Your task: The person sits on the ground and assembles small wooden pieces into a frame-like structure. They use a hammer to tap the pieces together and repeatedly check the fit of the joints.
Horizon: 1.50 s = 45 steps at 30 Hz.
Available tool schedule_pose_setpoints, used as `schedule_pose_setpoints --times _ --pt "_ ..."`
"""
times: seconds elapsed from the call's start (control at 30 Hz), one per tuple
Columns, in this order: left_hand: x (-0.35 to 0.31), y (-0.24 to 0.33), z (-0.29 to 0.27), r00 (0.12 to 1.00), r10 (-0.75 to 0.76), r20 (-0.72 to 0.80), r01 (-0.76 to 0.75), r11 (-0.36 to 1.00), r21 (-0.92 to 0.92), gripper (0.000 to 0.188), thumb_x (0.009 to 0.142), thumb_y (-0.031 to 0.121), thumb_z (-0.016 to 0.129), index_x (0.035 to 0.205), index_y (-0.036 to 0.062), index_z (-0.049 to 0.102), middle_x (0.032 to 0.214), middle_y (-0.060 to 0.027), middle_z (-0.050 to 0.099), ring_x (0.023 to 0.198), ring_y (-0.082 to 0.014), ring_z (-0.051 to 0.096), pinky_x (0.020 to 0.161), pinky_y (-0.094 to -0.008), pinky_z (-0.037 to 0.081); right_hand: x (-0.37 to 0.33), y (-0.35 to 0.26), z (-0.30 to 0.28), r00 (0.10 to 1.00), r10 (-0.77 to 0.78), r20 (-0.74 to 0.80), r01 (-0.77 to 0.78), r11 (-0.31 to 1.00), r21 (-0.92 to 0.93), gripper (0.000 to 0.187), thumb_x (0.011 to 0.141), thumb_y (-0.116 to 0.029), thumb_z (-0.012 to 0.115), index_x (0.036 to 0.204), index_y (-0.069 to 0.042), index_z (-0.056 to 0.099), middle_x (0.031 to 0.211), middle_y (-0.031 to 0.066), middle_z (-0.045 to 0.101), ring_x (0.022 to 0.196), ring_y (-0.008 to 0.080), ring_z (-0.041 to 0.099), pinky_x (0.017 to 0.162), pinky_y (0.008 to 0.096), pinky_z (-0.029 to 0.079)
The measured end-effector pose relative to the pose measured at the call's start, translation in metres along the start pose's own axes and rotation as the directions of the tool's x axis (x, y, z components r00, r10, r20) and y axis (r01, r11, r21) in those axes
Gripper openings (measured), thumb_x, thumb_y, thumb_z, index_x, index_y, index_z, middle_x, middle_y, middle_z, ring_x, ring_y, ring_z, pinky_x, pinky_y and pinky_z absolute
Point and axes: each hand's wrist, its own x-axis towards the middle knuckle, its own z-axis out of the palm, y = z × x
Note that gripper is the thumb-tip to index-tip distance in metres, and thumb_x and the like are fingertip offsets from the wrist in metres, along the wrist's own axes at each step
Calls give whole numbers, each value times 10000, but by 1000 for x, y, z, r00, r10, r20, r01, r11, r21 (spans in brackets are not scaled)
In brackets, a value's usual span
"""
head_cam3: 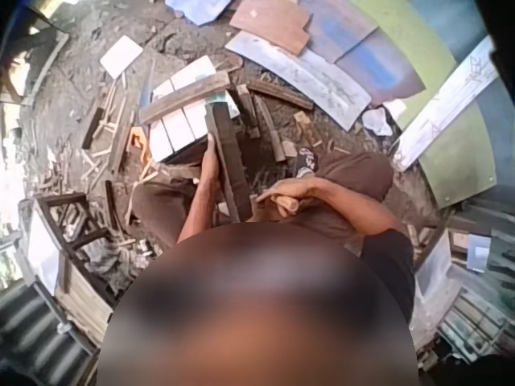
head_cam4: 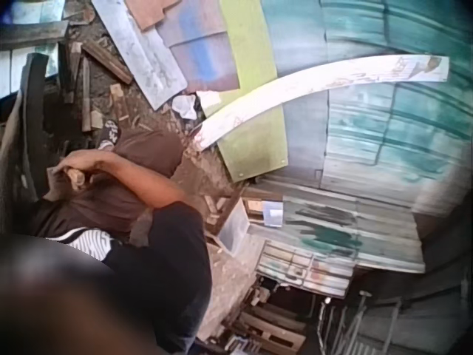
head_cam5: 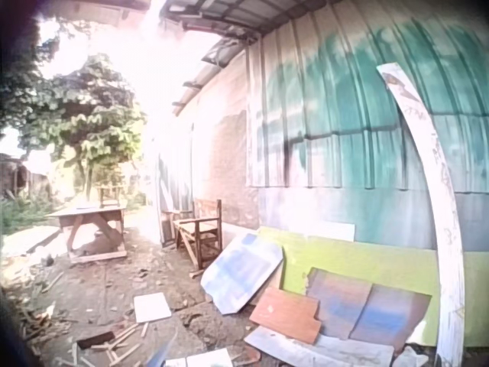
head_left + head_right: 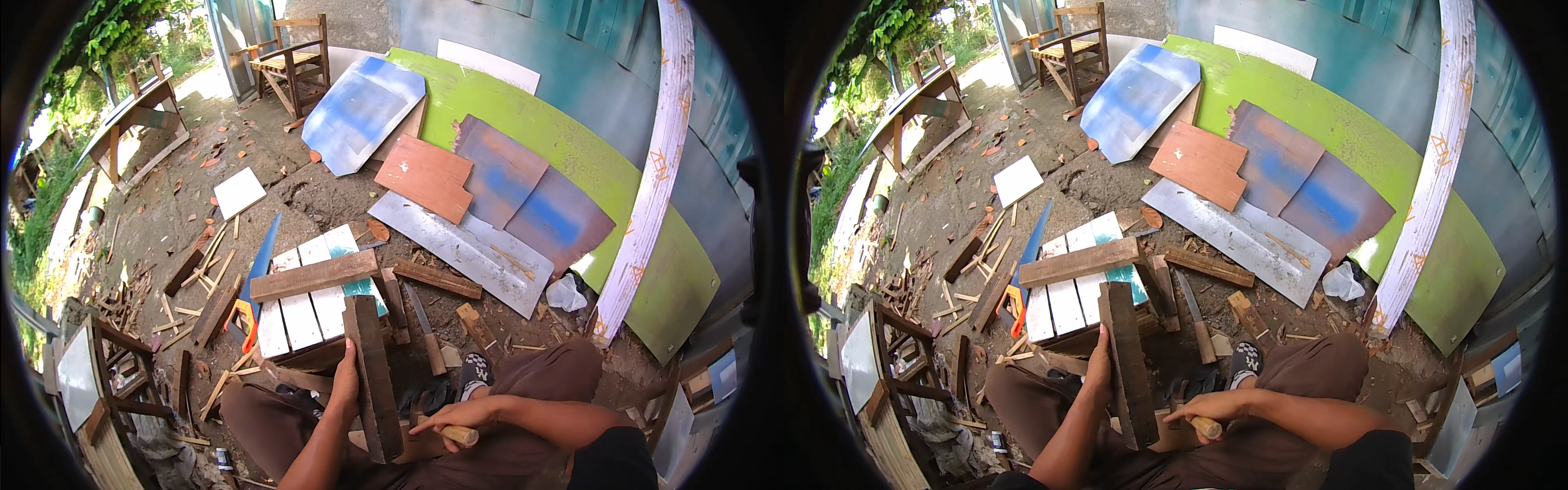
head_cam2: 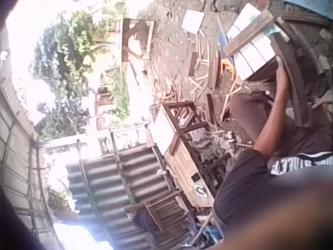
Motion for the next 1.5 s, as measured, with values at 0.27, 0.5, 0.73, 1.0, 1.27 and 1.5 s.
schedule_pose_setpoints --times 0.27,0.5,0.73,1.0,1.27,1.5 --pt "14 7 -2 997 -32 63 35 998 -55 789 1065 750 420 1223 36 716 989 -116 749 875 -235 721 800 -384 586 33 18 -1 992 88 -95 -99 988 -119 599 1115 -330 333 1697 -197 376 1231 233 750 754 157 703 721 291 566" --pt "13 15 -5 990 -74 118 79 996 -35 777 1063 744 439 1240 41 719 999 -118 755 888 -230 729 812 -380 591 16 20 -1 981 -119 151 85 973 216 732 1053 -211 420 1749 -220 193 1523 201 620 955 203 702 802 298 584" --pt "19 10 -22 989 -41 139 41 999 -1 842 1002 825 456 1254 63 713 1005 -135 750 859 -257 733 776 -418 610 15 16 8 944 -268 -195 43 684 -728 553 1046 -470 667 1535 -216 619 1441 144 650 1329 355 661 899 459 572" --pt "18 -1 -10 983 -67 171 78 995 -59 895 976 871 425 1231 59 702 949 -148 738 831 -279 732 768 -440 611 -11 -32 38 396 -766 -507 376 639 -671 281 1072 -275 702 1259 -77 770 930 79 732 840 137 699 769 326 528" --pt "15 -43 26 950 -129 285 154 986 -69 924 964 899 390 1244 68 683 968 -150 726 860 -294 728 767 -457 608 -102 -78 38 -279 -868 -409 785 39 -618 507 1165 -406 468 1057 51 659 527 -40 347 439 71 302 466 270 319" --pt "14 -75 50 911 -292 292 271 956 113 975 932 933 405 1375 101 655 1093 -115 720 960 -257 709 835 -443 601 -109 -85 32 -128 -797 -591 940 93 -328 534 1175 -435 402 1027 14 651 493 -38 292 381 87 261 428 290 315"
